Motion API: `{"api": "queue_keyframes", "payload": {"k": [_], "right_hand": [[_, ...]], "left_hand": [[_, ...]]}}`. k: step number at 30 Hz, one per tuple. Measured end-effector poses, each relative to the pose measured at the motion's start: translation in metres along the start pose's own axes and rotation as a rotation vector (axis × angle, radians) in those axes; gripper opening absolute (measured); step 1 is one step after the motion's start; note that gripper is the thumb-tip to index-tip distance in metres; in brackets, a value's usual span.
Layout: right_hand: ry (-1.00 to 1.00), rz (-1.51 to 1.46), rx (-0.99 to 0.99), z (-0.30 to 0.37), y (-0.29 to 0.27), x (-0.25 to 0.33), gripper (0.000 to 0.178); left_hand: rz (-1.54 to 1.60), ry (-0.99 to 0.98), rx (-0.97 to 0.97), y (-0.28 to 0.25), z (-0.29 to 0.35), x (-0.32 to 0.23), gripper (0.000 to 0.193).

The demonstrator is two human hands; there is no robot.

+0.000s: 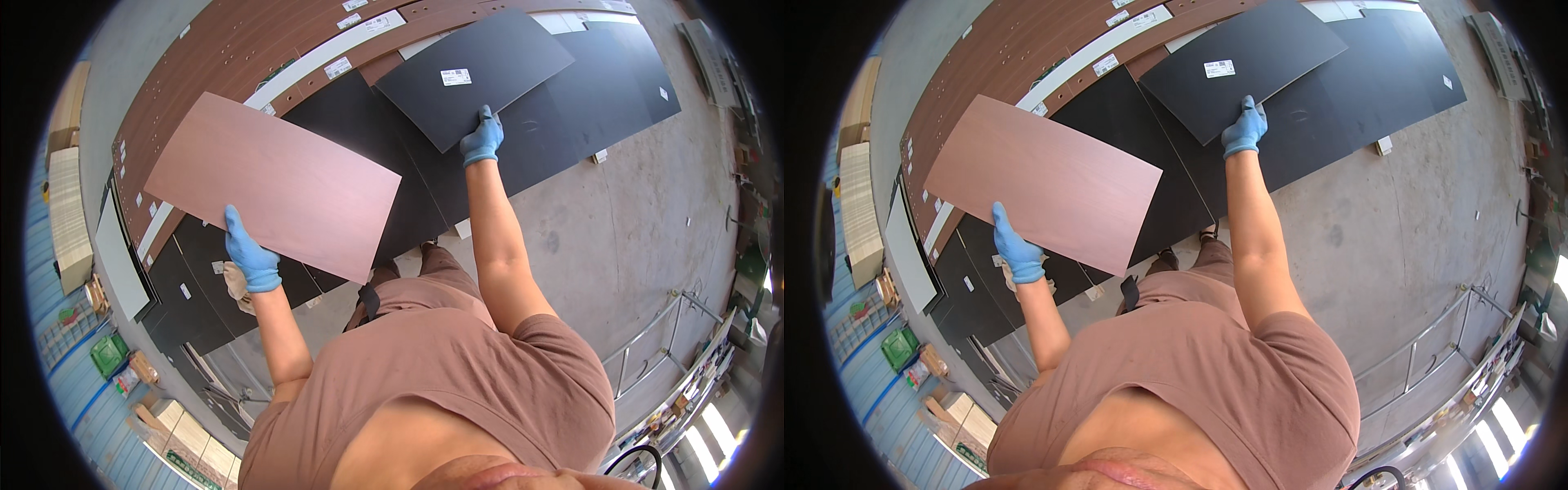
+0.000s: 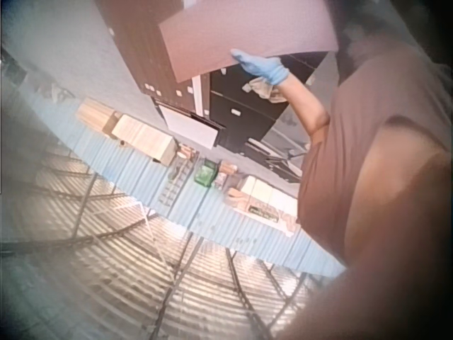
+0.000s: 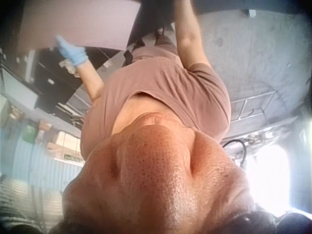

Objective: The person wipes the surfaces of multiple black and brown rectangular panels with a white cloth. They handle each panel one at a time, flip them over, and place them back on a workbench in a warehouse-like area.

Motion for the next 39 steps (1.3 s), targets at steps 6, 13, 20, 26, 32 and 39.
{"api": "queue_keyframes", "payload": {"k": [6, 13, 20, 26, 32, 39], "right_hand": [[0.227, 0.516, -0.074, 0.0, 0.018, -0.027, 0.028], [0.356, 0.875, 0.045, 0.012, 0.033, -0.017, 0.032], [0.318, 0.954, 0.019, 0.019, 0.037, -0.005, 0.034], [0.295, 1.017, 0.05, 0.022, 0.041, 0.004, 0.036], [0.226, 1.295, 0.217, 0.016, 0.038, 0.005, 0.034], [-0.325, 2.017, 0.326, 0.057, 0.076, 0.05, 0.05]], "left_hand": [[-0.073, 0.002, -0.097, -0.013, 0.005, 0.014, 0.066], [-0.089, -0.01, -0.062, -0.007, 0.015, 0.025, 0.066], [-0.097, -0.007, -0.055, 0.002, 0.018, 0.029, 0.065], [-0.104, -0.002, -0.066, 0.006, 0.021, 0.035, 0.064], [-0.124, -0.008, -0.024, 0.012, 0.021, 0.038, 0.064], [-0.075, -0.012, 0.014, 0.038, 0.018, 0.046, 0.062]]}}
Point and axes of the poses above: each hand's wrist, its own z-axis away from the middle knuckle, its own y-axis out of the palm, x = y × z, the point moved 6 cm from there along -z, towards the middle knuckle, and after that the axes turned 9 degrees about z, right-handed, at the moved point
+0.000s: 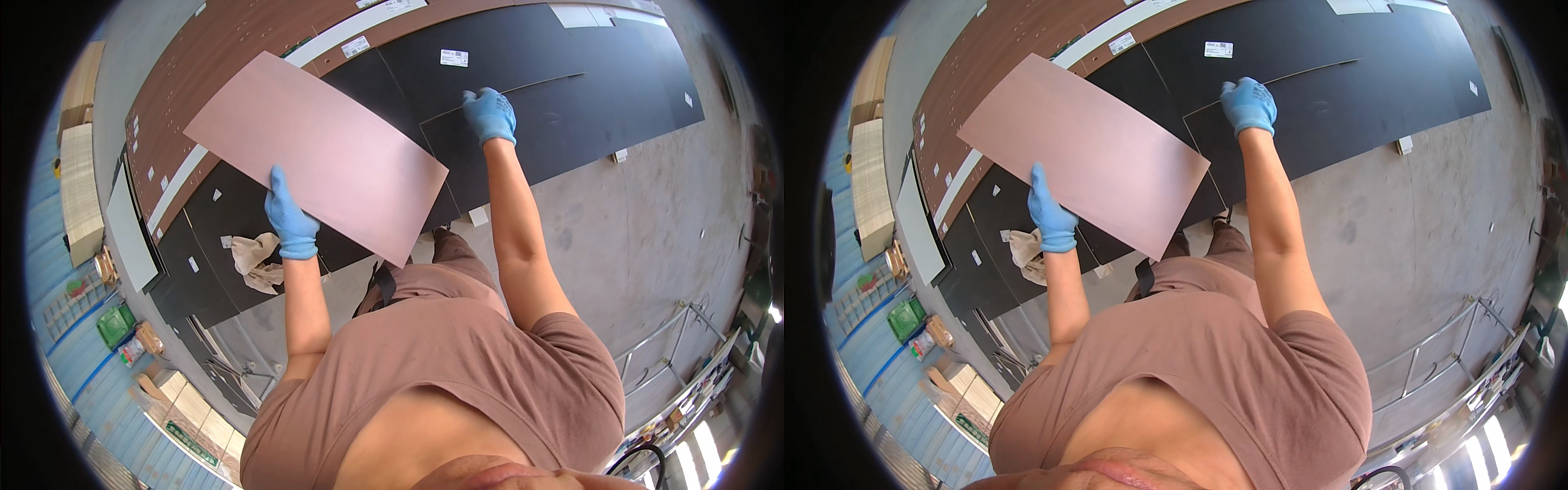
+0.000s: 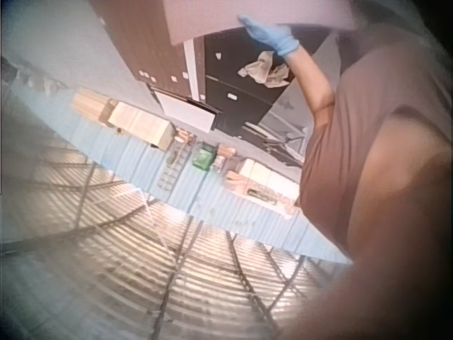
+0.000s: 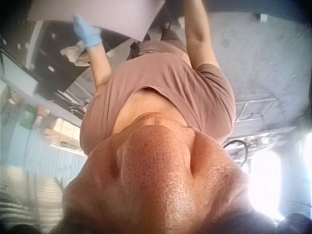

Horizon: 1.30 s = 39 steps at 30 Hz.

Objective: The person wipes the surfaces of multiple black and brown rectangular panels with a white cloth. They handle each panel one at a time, flip them over, and place them back on a workbench in a warehouse-like area.

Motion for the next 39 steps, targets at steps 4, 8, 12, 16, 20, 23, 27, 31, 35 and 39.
{"api": "queue_keyframes", "payload": {"k": [4, 8, 12, 16, 20, 23, 27, 31, 35, 39], "right_hand": [[-0.537, -0.399, -0.226, 0.099, -0.046, 0.052, 0.048], [-0.962, -0.319, -0.177, 0.209, -0.057, 0.087, 0.08], [-0.693, -0.195, -0.391, 0.21, -0.069, 0.068, 0.06], [-0.531, -0.428, -0.507, 0.192, -0.088, -0.005, 0.042], [-0.181, -0.879, -0.614, 0.168, -0.082, -0.091, 0.012], [0.166, -1.309, -0.559, 0.156, -0.042, -0.146, 0.012], [0.387, -1.522, -0.599, 0.148, 0.02, -0.196, 0.016], [0.516, -1.576, -0.471, 0.141, 0.085, -0.218, 0.023], [0.551, -0.953, -0.244, 0.132, 0.099, -0.22, 0.045], [0.521, -0.491, 0.134, 0.124, 0.084, -0.222, 0.065]], "left_hand": [[-0.046, 0.017, 0.058, 0.036, 0.005, 0.003, 0.057], [-0.115, 0.094, 0.126, 0.098, 0.025, 0.01, 0.044], [-0.35, 0.168, 0.279, 0.171, 0.055, 0.012, 0.043], [-0.256, 0.388, 0.695, 0.231, 0.085, 0.006, 0.052], [-0.263, 0.223, 0.737, 0.232, 0.075, 0.036, 0.054], [-0.35, 0.122, 0.651, 0.209, 0.062, 0.071, 0.056], [-0.534, 0.121, 0.672, 0.177, 0.055, 0.111, 0.054], [-0.735, 0.18, 0.692, 0.158, 0.048, 0.133, 0.052], [-0.851, 0.244, 0.679, 0.148, 0.046, 0.142, 0.051], [-1.095, 0.525, 0.707, 0.148, 0.055, 0.148, 0.053]]}}
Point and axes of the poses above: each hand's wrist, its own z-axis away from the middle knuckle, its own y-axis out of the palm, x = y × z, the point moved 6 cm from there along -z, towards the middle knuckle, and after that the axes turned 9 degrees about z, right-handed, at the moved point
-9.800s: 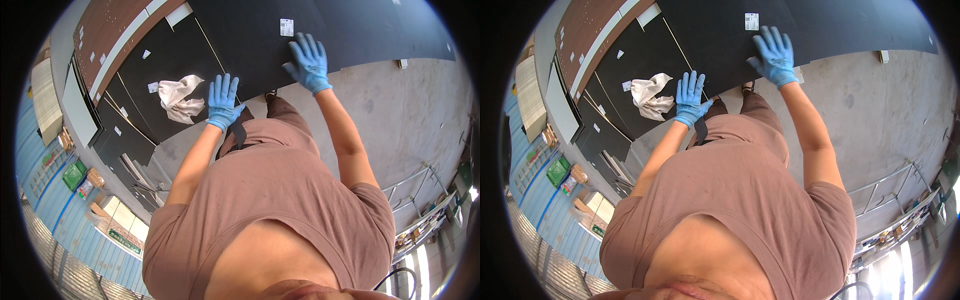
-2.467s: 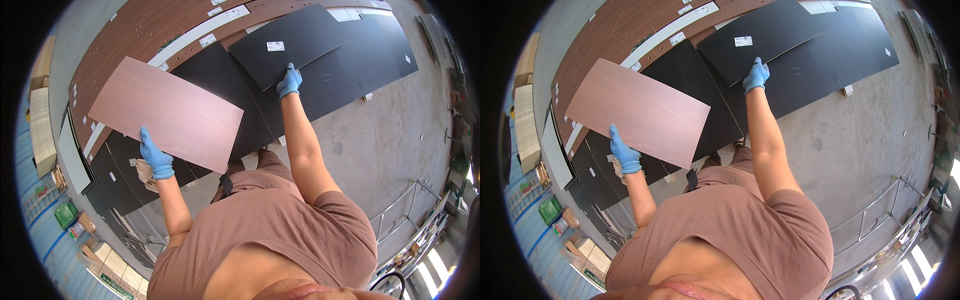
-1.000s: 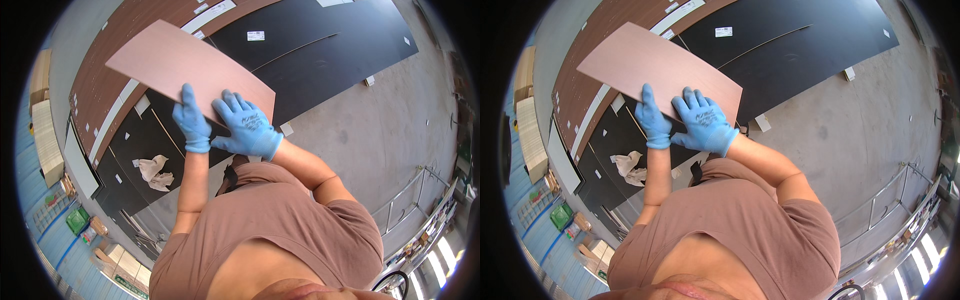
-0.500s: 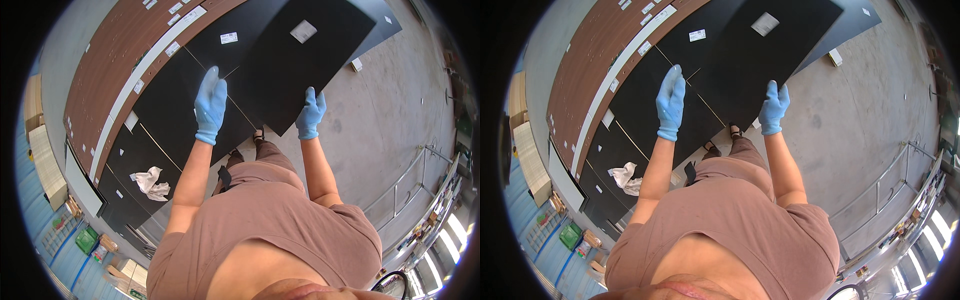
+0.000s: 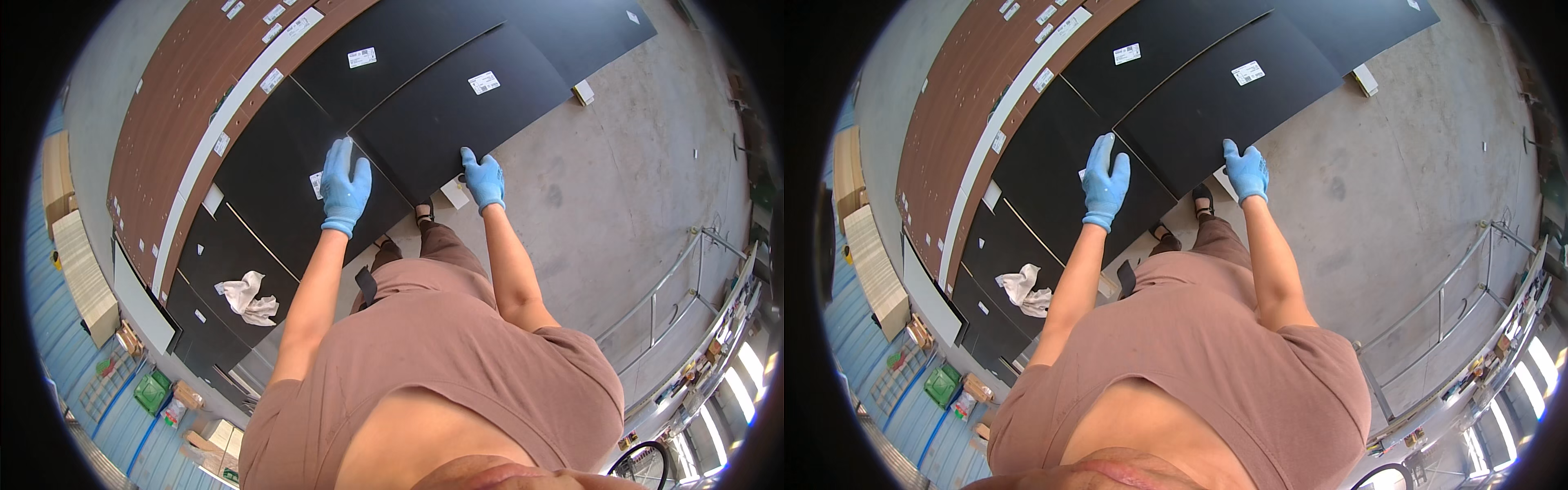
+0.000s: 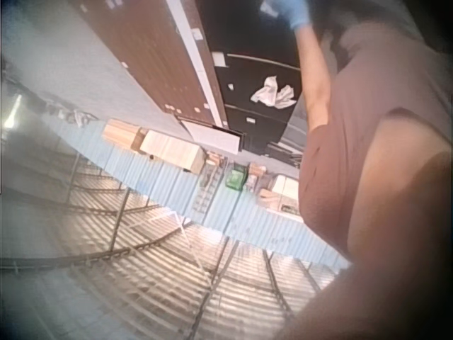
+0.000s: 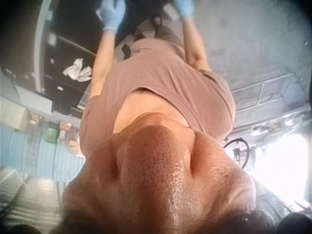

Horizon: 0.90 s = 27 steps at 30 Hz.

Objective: The person wipes the surfaces of multiple black and brown rectangular panels with a white cloth. They handle each panel one at a time, flip them over, and place them back on a workbench in a warehouse-like area.

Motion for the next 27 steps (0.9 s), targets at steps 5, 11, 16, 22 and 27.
{"api": "queue_keyframes", "payload": {"k": [5, 11, 16, 22, 27], "right_hand": [[-0.115, 0.438, -0.027, 0.001, -0.019, 0.021, 0.064], [-0.199, 0.529, 0.008, 0.004, -0.018, 0.026, 0.059], [-0.145, 0.414, -0.059, -0.002, -0.029, 0.015, 0.059], [-0.154, 0.202, -0.173, -0.015, -0.031, 0.002, 0.062], [-0.13, 0.147, -0.185, -0.017, -0.011, 0.003, 0.057]], "left_hand": [[-0.386, -0.007, 0.173, 0.036, 0.005, 0.006, 0.082], [-0.544, 0.172, 0.18, 0.061, 0.003, 0.002, 0.087], [-0.631, 0.302, 0.322, 0.079, 0.008, 0.008, 0.089], [-0.634, 0.307, 0.327, 0.083, 0.017, 0.012, 0.089], [-0.607, 0.275, 0.345, 0.08, 0.018, 0.013, 0.089]]}}
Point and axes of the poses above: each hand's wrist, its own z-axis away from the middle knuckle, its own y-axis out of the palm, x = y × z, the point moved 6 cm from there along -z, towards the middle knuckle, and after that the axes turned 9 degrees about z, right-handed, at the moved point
